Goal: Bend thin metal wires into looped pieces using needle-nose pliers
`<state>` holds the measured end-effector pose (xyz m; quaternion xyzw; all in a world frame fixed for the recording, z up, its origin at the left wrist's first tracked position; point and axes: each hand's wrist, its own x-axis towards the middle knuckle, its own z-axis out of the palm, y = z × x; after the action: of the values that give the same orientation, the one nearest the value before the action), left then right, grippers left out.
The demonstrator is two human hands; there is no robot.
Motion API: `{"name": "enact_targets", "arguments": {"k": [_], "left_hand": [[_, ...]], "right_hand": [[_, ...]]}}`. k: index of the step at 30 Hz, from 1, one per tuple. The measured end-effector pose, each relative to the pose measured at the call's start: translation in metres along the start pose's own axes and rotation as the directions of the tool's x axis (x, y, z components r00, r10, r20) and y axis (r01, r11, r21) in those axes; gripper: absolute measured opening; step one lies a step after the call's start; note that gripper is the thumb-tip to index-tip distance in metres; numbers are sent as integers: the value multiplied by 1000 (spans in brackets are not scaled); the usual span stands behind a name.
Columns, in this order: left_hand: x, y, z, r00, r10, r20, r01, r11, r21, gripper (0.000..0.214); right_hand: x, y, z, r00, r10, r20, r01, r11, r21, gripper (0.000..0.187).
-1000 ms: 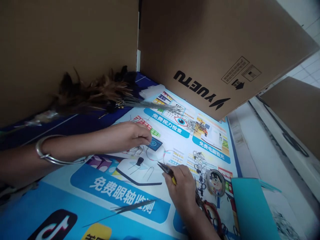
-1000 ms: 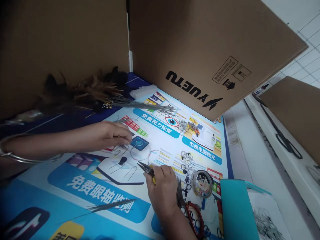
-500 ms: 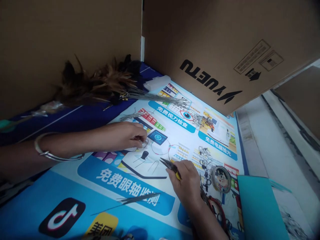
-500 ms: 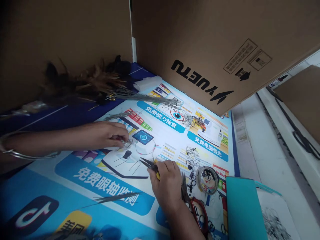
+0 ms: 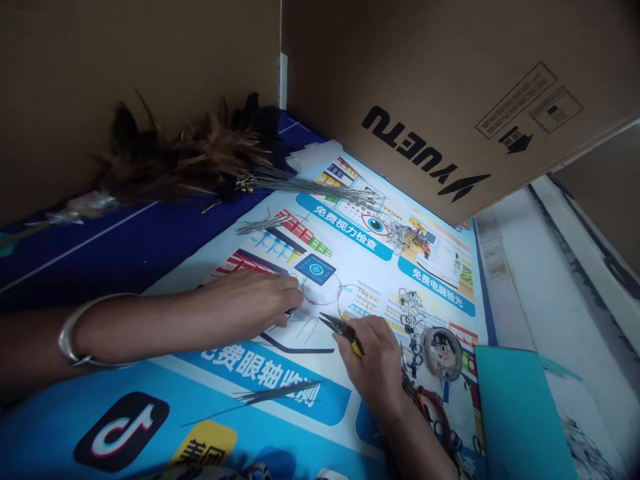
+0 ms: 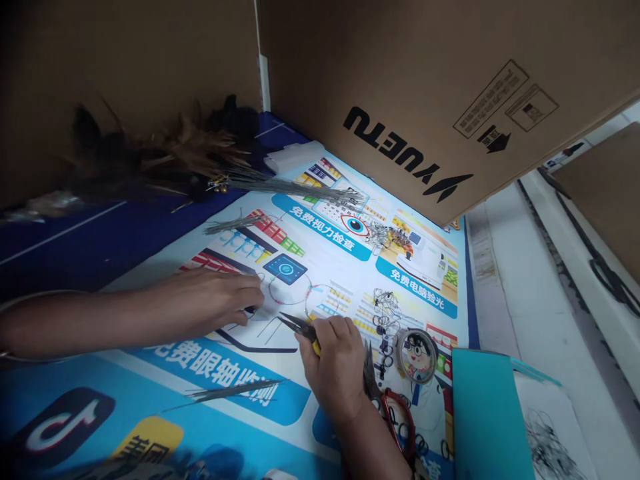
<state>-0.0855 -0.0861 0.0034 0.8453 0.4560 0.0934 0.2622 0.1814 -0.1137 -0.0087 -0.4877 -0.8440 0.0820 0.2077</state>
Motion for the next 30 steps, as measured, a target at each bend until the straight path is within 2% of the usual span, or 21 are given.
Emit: {"name": "enact_targets", "arguments": {"k": [3, 7, 10, 13, 17, 20, 23, 25, 27, 30], "left_hand": [[0, 3, 0, 997, -14, 77, 2, 989, 151, 9], [-1, 7, -2, 995, -36, 96, 19, 985, 169, 9], [-1, 8, -9, 990, -89, 107, 83, 995, 53, 9], [2, 7, -18, 990, -90, 106, 106, 982, -158, 11], [7, 2, -23, 988, -109, 111, 146, 895, -422, 18], [11, 1, -26, 989, -100, 110, 142, 855, -499, 20], [19, 7, -33, 992, -79, 102, 122, 835, -536, 21], [28, 14, -38, 988, -68, 136, 134, 812, -568, 22], [40, 22, -41, 982, -72, 173, 166, 762, -626, 24], [58, 30, -39, 981, -76, 176, 183, 651, -737, 27]], "right_hand": [[0, 0, 0, 1000, 1, 1, -1, 1000, 3, 17], [-1, 1, 0, 1000, 2, 16, -2, 1000, 6, 17], [-1, 1, 0, 1000, 0, 12, 0, 1000, 17, 16], [-1, 1, 0, 1000, -5, 16, 5, 1000, 17, 15], [-1, 0, 0, 999, -36, 24, 37, 998, -49, 15], [-1, -2, 0, 997, -73, 9, 74, 993, -94, 12], [-1, -3, -2, 996, -82, -39, 80, 995, -58, 12], [-2, -2, -4, 994, -61, -95, 59, 998, -27, 13], [-2, 0, -7, 985, -51, -165, 46, 998, -35, 14], [-1, 5, -12, 961, -97, -259, 60, 988, -144, 15]]}}
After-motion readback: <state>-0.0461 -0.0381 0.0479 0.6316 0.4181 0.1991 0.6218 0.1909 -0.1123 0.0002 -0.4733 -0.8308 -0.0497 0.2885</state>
